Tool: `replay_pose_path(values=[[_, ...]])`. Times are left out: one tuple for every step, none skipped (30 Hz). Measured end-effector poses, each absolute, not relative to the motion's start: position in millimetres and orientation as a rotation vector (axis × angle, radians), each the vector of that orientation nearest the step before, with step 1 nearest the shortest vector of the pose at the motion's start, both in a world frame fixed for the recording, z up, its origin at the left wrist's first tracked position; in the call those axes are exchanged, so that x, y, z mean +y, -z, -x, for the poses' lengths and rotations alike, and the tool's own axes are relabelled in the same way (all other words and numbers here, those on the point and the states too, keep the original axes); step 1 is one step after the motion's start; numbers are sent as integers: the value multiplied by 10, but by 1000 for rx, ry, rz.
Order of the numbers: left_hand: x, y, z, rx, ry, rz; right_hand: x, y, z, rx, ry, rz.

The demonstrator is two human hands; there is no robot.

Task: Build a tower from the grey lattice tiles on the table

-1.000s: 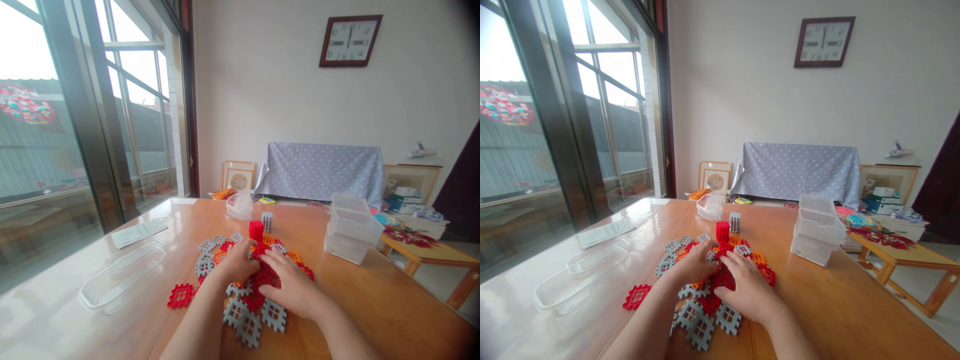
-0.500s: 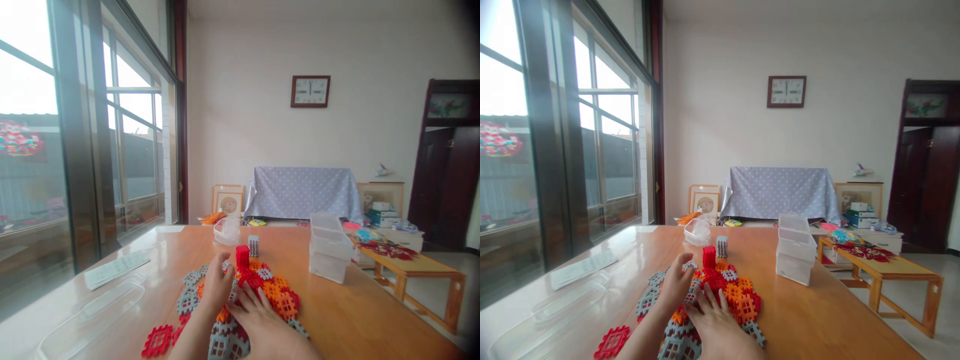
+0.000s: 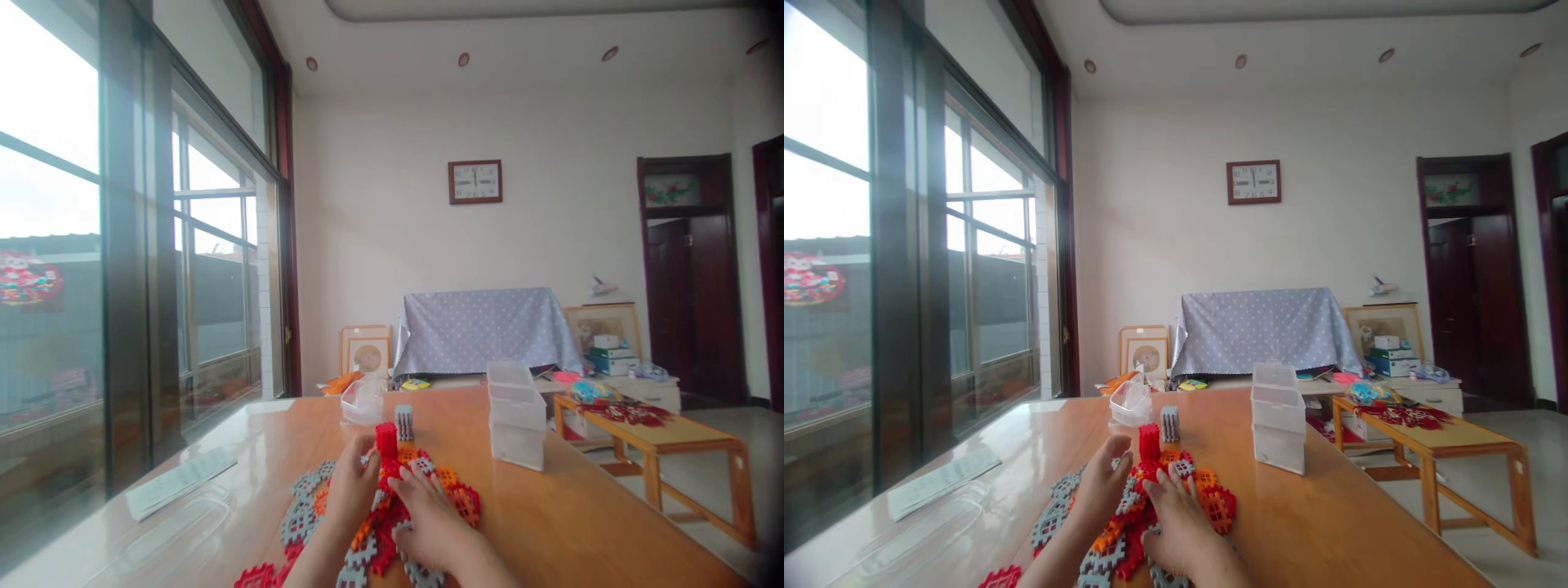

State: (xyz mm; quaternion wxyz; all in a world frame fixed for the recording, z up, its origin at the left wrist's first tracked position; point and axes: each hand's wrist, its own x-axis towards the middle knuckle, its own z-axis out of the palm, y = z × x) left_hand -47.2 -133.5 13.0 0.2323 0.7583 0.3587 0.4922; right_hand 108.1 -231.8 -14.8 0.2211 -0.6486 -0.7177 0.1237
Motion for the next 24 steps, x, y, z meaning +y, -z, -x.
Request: replay_pose_path(values=[[-1347,-107,516,1020,-1322,-2105,-2311,149,-1090,-1978,-347,1798],[-1367,-82,572,1059,-1290,-2131,-2304,149,-1098,-1973,-355,1800],[-1398,-55,641,1102,-1258,-2161,-2297,147,-1106,-1969,-364,1802],[-1442,-30,722,1151,-1221,-2195,-2291,145,-1116,-1965,-368,1805],[-1500,-6,812,1207,-1172,-2238,-2285,142,-1128,-1958,-361,1809],[-1568,16,907,1274,-1120,-2276,-2282,139,-1142,-1948,-348,1816],[-1643,36,1006,1352,-1057,-2307,-2280,136,-1159,-1936,-327,1823],[-1720,57,1105,1435,-991,-2331,-2281,134,-1177,-1922,-302,1828],[-1793,80,1201,1505,-929,-2353,-2282,133,-1196,-1911,-292,1838],[-1859,105,1291,1552,-869,-2375,-2285,133,-1217,-1911,-287,1835],[-1914,135,1373,1587,-805,-2394,-2289,133,-1239,-1905,-272,1826],[-1959,167,1446,1611,-725,-2404,-2294,134,-1261,-1911,-266,1813],[-1996,200,1509,1624,-644,-2409,-2300,134,-1282,-1924,-278,1811],[-2025,230,1560,1627,-563,-2408,-2308,134,-1301,-1940,-313,1827],[-2051,254,1599,1621,-487,-2402,-2319,134,-1319,-1960,-363,1853],[-2074,270,1626,1609,-425,-2397,-2332,133,-1334,-1980,-401,1875],[-2095,274,1642,1592,-379,-2395,-2346,133,-1346,-2004,-434,1895],[-2115,268,1648,1573,-348,-2398,-2361,134,-1356,-2029,-453,1910],[-2130,255,1646,1556,-325,-2403,-2374,137,-1364,-2055,-462,1920],[-2140,237,1640,1539,-307,-2411,-2384,141,-1371,-2078,-470,1934],[-2142,217,1631,1521,-296,-2424,-2391,148,-1379,-2100,-481,1950],[-2135,201,1621,1503,-290,-2438,-2394,156,-1389,-2119,-497,1969],[-2117,189,1613,1484,-286,-2452,-2393,166,-1401,-2134,-517,1986],[-2091,184,1607,1467,-284,-2464,-2389,176,-1416,-2143,-535,1998]])
